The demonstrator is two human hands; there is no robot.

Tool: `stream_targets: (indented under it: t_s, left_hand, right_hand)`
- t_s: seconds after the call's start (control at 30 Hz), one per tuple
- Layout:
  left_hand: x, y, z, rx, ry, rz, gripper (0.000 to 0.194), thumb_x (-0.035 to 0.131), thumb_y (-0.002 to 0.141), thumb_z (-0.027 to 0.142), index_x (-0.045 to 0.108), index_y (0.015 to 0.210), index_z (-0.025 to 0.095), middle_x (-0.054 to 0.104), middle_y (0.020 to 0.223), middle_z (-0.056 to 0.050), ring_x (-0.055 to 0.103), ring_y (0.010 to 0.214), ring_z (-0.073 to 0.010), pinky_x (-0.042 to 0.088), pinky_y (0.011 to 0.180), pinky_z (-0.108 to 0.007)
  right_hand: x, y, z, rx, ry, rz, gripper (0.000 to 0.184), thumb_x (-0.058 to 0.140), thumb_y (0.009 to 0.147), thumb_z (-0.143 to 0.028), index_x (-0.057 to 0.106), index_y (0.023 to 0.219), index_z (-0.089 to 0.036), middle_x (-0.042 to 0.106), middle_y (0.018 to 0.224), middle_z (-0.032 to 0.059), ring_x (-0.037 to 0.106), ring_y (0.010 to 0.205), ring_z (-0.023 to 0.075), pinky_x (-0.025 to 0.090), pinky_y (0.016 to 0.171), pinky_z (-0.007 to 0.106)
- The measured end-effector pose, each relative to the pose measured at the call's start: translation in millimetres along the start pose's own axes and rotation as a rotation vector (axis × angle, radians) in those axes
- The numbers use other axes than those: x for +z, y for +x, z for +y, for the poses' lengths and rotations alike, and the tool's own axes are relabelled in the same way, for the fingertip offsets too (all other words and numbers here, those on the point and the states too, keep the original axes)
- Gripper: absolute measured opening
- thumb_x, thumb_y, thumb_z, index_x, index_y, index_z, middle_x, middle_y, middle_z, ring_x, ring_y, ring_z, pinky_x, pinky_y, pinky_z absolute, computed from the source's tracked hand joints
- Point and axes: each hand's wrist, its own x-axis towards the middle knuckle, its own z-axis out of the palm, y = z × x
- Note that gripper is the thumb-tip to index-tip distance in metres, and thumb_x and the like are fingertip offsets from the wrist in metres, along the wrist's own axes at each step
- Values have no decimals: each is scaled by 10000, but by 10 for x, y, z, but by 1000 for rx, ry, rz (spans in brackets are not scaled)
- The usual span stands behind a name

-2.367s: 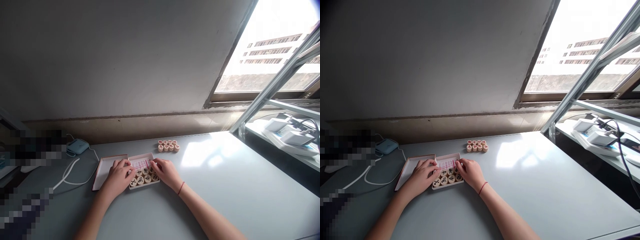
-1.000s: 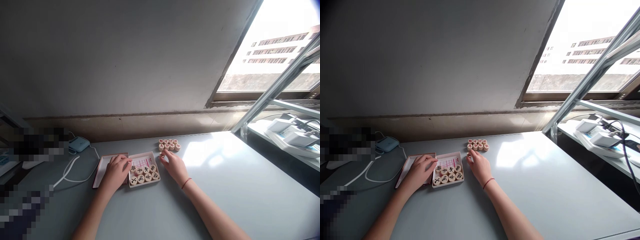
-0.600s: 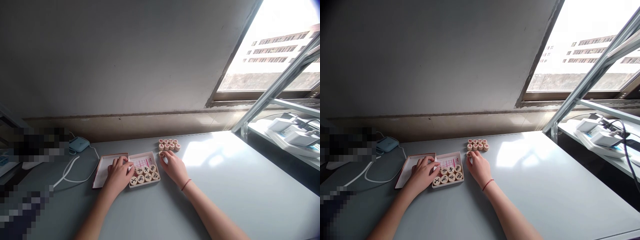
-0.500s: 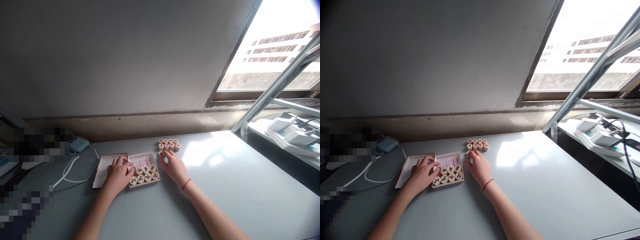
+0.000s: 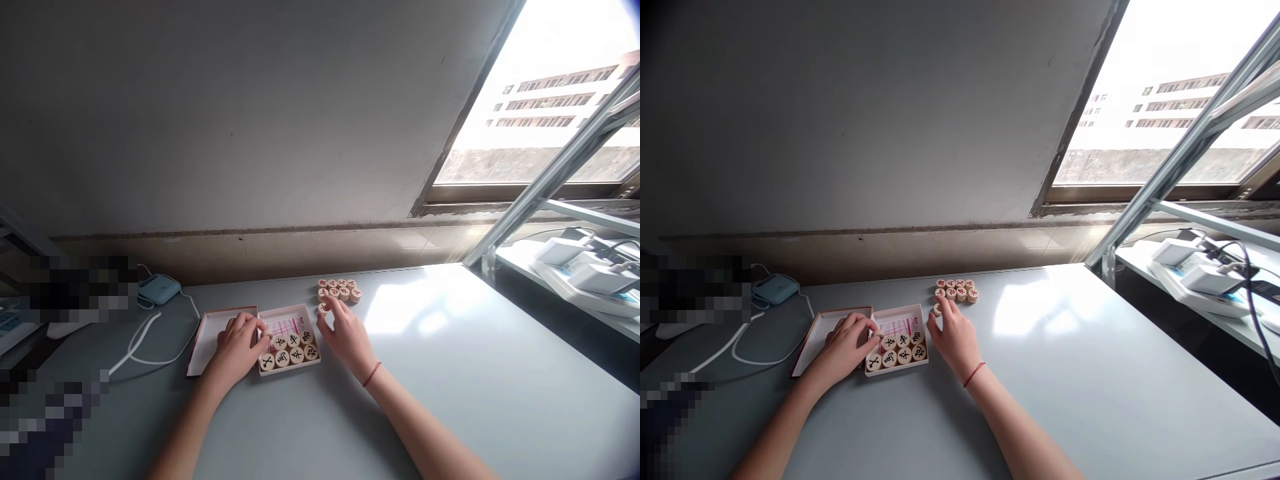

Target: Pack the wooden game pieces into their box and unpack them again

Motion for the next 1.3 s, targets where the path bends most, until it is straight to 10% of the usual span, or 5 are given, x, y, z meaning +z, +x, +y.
stream_targets:
  t_s: [0.33, 0.8, 1.3]
  left_hand:
    - [96, -70, 273, 8, -564, -32, 310, 521, 844, 504, 585, 946, 218, 650, 894, -25, 614, 837, -178, 492, 746, -278]
    - [59, -69, 252, -106, -536, 122, 413, 478, 869, 479, 505, 1190, 221, 670, 875, -25, 635, 892, -197, 487, 687, -277]
    - [215, -73, 181, 95, 104, 102, 273, 455, 879, 318, 708, 800, 256, 712, 960, -44, 567, 926, -251, 411, 766, -357]
  right_hand:
    - [-12, -166, -473, -478, 222, 29, 179, 452, 938, -196, 554, 1085, -207, 659, 1100, 94, 641, 814, 152, 507, 707, 273]
    - [97, 83, 209, 94, 16, 37, 166, 468, 878, -284, 613, 911, -209, 690, 891, 34, 560, 548, 123, 408, 526, 232]
    - [50, 31, 73, -4, 56, 94, 194, 480, 868, -239, 559, 1041, -197, 573, 1006, 92, 609, 776, 191, 491, 633, 294]
